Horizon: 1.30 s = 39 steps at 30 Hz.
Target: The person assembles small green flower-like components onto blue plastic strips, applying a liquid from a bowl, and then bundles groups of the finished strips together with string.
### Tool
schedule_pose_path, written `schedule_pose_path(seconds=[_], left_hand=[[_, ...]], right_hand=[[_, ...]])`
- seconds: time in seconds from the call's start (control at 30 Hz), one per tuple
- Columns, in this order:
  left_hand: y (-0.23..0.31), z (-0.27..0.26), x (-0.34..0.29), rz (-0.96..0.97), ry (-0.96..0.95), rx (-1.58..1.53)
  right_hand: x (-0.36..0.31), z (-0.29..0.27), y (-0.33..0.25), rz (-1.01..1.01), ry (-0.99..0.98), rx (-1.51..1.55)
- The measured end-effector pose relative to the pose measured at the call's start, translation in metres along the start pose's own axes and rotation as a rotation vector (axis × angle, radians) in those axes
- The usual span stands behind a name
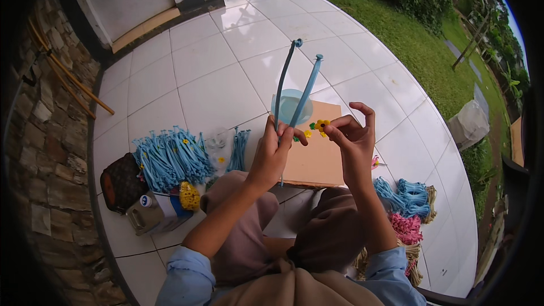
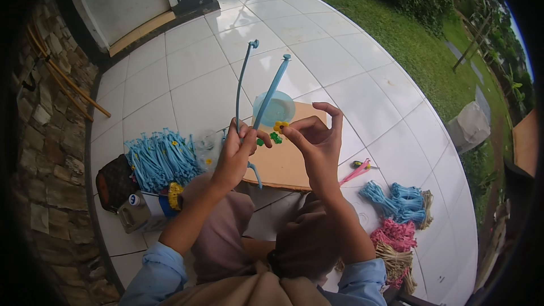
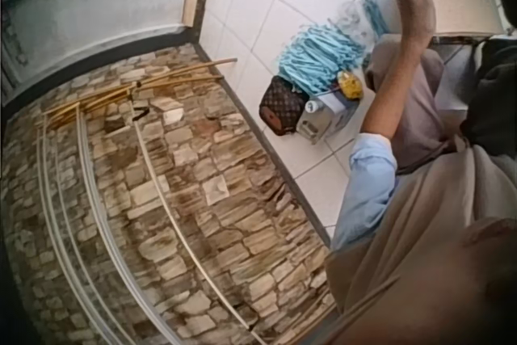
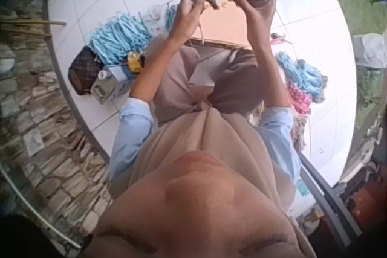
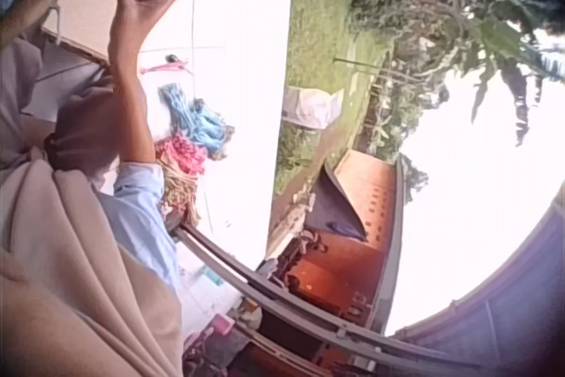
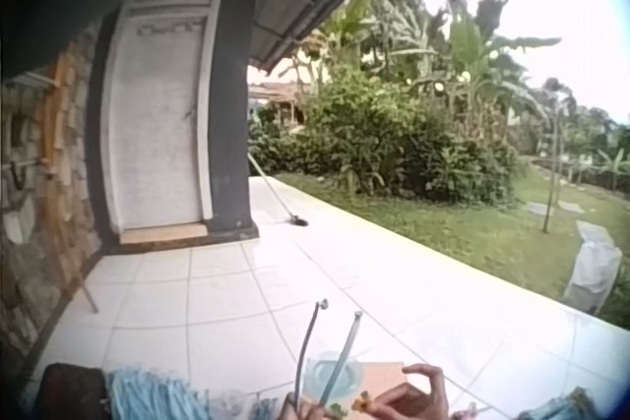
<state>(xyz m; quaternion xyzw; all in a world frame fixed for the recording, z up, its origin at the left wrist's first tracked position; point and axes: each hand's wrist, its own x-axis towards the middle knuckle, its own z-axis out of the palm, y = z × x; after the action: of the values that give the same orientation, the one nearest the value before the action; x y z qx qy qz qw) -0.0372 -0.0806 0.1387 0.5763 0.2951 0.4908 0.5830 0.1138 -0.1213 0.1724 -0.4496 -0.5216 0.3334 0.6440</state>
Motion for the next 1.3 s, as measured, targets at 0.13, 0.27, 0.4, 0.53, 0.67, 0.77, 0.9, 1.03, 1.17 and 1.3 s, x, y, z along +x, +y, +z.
schedule_pose_path(seconds=[0.13,0.27,0.4,0.53,0.67,0.77,0.9,1.03,1.17,1.3], left_hand=[[0.001,0.006,-0.004,0.125,0.026,0.144],[-0.002,0.004,-0.006,0.118,0.043,0.287],[0.003,0.008,-0.007,0.146,0.043,0.372],[0.000,0.006,-0.008,0.189,0.049,0.388],[0.004,0.006,-0.009,0.189,0.034,0.427],[0.010,0.007,-0.010,0.130,-0.003,0.450],[0.007,0.008,-0.009,0.122,0.004,0.416],[-0.001,0.006,-0.008,0.218,0.019,0.373],[0.004,0.007,-0.009,0.028,-0.007,0.262],[0.003,0.006,-0.009,-0.053,-0.071,0.114]], right_hand=[[-0.002,0.009,-0.003,0.376,0.100,0.396],[0.002,0.015,0.002,0.364,0.121,0.387],[0.004,0.016,0.005,0.373,0.128,0.347],[0.005,0.017,0.008,0.376,0.127,0.334],[0.005,0.017,0.008,0.379,0.140,0.324],[0.004,0.017,0.012,0.344,0.142,0.293],[0.004,0.023,0.011,0.261,0.142,0.256],[0.003,0.030,0.008,0.123,0.073,0.088],[0.006,0.023,0.010,0.097,0.090,0.047],[0.004,0.027,0.002,0.128,0.173,0.049]])
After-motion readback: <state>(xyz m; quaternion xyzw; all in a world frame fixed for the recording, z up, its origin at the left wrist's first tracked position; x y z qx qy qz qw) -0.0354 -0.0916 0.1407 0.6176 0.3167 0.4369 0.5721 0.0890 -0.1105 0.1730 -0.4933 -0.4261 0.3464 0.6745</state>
